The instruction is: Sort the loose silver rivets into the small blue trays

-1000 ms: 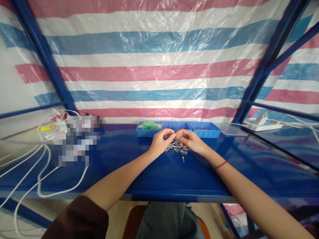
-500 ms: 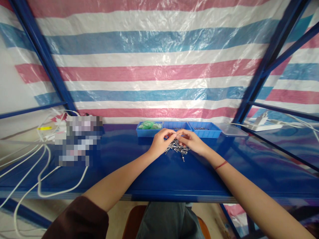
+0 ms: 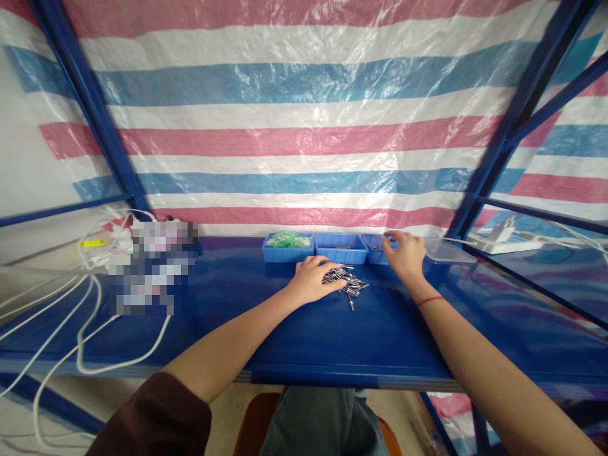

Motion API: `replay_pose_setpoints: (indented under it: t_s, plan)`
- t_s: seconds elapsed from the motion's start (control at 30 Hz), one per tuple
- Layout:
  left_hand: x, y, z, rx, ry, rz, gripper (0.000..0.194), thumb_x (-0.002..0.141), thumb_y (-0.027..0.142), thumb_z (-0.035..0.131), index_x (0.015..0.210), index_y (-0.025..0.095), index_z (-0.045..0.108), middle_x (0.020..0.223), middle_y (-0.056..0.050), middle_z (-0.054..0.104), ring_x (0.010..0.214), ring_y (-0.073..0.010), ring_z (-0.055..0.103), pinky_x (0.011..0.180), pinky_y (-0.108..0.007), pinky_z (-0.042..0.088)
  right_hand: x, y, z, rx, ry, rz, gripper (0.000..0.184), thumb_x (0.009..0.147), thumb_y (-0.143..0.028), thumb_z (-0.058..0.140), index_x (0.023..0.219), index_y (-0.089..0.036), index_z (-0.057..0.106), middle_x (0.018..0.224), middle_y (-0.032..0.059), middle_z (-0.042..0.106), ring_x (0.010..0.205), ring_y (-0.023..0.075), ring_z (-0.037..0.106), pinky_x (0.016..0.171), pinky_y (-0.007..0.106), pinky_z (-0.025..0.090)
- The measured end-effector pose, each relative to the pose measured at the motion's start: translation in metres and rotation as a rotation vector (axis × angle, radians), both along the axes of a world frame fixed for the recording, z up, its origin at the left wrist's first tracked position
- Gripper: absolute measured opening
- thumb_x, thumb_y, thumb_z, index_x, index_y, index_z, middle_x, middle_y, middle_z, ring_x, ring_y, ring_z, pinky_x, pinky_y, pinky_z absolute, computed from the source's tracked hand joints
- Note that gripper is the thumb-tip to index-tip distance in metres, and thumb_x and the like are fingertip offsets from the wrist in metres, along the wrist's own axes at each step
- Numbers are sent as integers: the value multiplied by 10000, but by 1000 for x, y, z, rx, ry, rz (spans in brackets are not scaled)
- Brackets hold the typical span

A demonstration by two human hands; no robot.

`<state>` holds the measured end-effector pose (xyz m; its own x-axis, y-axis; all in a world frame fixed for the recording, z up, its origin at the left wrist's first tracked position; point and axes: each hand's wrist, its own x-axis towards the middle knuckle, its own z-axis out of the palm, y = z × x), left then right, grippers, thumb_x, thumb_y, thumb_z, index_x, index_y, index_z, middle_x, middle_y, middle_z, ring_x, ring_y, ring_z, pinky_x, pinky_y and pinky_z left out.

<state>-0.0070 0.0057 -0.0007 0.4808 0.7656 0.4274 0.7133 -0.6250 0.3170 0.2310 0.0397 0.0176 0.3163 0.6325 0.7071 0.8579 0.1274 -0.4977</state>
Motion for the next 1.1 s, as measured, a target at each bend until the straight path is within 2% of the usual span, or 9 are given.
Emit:
replay_pose_setpoints:
  t_s: [0.1,0.2,0.4,0.63,0.77,0.87,0.97,1.1]
  plan:
    - [2,-2,-2,-42,83,-72,393,787,560,499,1107,352,587,1251,-16,500,1142,-264,445,928,-462,341,7,0,-3,-85,-98,-187,396,745,-404,508,1055,-186,622,1017,153,585,969,340,428,754,439,337]
    - [3,-1,-2,-29,94,-87,238,845,407,493,1020,325,632,1169,0,550,1080,-217,488,914,-411,350,2,0,-4,-91,-127,-162,401,754,-394,490,1078,-188,605,1021,148,582,954,329,429,752,421,333]
    - [3,-2,1,28,114,-56,176,860,335,491,875,282,657,1030,3,598,1006,-206,489,853,-373,347,-11,3,-6,2,-193,73,296,754,-325,487,976,-173,612,878,102,619,865,262,500,800,399,327]
    - [4,-6,2,97,102,-49,184,892,311,434,873,238,602,998,2,611,969,-191,498,823,-357,339,-26,-10,1,-47,-214,337,184,751,-249,495,825,-172,644,822,68,665,836,227,583,865,404,350]
    - [4,-5,2,127,58,-25,188,906,289,398,889,229,575,976,4,616,945,-179,515,809,-341,347,-37,-20,5,-178,-208,614,210,754,-167,456,798,-185,661,847,46,688,817,195,606,800,337,422]
    - [3,-3,2,134,33,8,186,907,290,394,899,224,567,962,-2,618,933,-180,525,804,-333,353,-44,-27,5,-323,-216,807,227,776,-171,448,828,-189,669,855,27,693,786,167,615,727,287,449]
    - [2,-2,3,142,13,16,185,907,295,394,909,222,564,954,-2,616,924,-175,535,808,-324,361,-48,-30,4,-407,-209,902,206,779,-205,480,850,-178,672,816,20,689,743,156,611,701,275,451]
    - [1,-2,5,169,-4,11,190,909,303,392,911,221,564,959,-3,609,927,-168,540,821,-316,365,-49,-32,3,-438,-176,945,213,793,-245,489,839,-164,680,799,25,687,722,155,602,692,273,447]
